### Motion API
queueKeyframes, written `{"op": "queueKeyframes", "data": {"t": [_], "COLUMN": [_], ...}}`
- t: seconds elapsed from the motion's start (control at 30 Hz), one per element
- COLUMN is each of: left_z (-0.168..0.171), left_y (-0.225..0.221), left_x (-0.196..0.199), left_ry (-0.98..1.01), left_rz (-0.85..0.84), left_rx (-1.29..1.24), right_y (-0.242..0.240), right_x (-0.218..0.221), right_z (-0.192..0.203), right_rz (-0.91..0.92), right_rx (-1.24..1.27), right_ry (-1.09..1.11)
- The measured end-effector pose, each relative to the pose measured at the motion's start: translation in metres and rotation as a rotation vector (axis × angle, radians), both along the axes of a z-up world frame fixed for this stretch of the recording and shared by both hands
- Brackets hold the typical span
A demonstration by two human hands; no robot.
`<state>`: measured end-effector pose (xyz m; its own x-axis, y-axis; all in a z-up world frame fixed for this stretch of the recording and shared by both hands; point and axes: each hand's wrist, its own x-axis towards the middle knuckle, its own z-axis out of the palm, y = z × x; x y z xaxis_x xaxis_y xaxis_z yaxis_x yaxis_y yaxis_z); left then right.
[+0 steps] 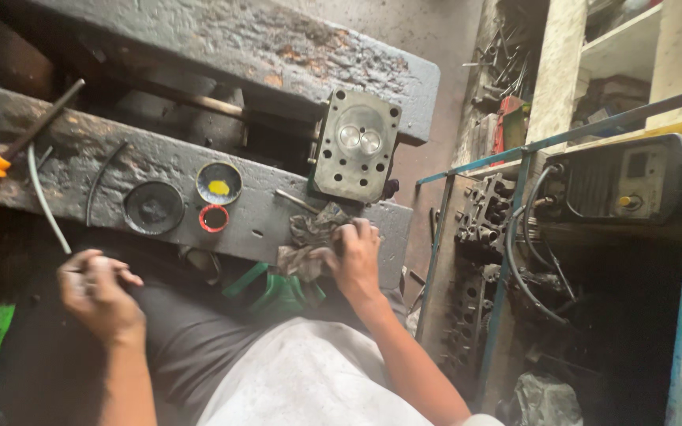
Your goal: The person applies compound to a valve, inserts it into the cylinder head, and laps it by rotating the valve stem between their palms. They wipe the parts with a cloth and handle other engine components.
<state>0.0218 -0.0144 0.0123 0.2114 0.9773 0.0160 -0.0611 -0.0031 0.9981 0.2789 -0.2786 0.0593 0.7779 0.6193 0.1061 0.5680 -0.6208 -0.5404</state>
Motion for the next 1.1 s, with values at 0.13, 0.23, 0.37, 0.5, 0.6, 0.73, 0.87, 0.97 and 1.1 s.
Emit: {"op": "queueKeyframes", "data": {"t": [0.13,0.23,0.37,0.5,0.6,0.73,0.87,0.97,1.1], "left_z": [0.051,0.056,0.026,0.006,0.039,0.095,0.097,0.078,0.056], "left_y": [-0.066,-0.111,-0.147,-0.123,-0.104,-0.084,-0.078,-0.093,-0.087], "left_x": [0.056,0.118,0.158,0.169,0.178,0.215,0.286,0.317,0.338], "left_ry": [0.412,0.493,0.792,0.816,0.608,0.373,0.337,0.497,0.636], "left_rz": [-0.316,-0.601,-0.561,-0.830,-0.665,-0.549,-0.520,-0.449,-0.460], "left_rx": [0.382,0.792,1.126,0.894,0.785,0.806,0.947,1.153,1.196], "right_y": [-0.017,-0.021,-0.023,-0.041,-0.061,-0.093,-0.124,-0.140,-0.149], "right_x": [0.020,0.032,0.033,0.034,0.038,0.046,0.047,0.043,0.035], "right_z": [0.001,-0.002,-0.003,0.002,0.014,0.020,0.016,0.013,0.011], "right_rz": [0.020,0.126,0.181,0.152,0.065,-0.101,-0.286,-0.367,-0.519], "right_rx": [-0.041,-0.165,-0.302,-0.196,-0.204,-0.236,-0.118,-0.027,0.090], "right_ry": [-0.174,-0.217,-0.191,-0.288,-0.199,-0.166,-0.132,-0.182,-0.060]}}
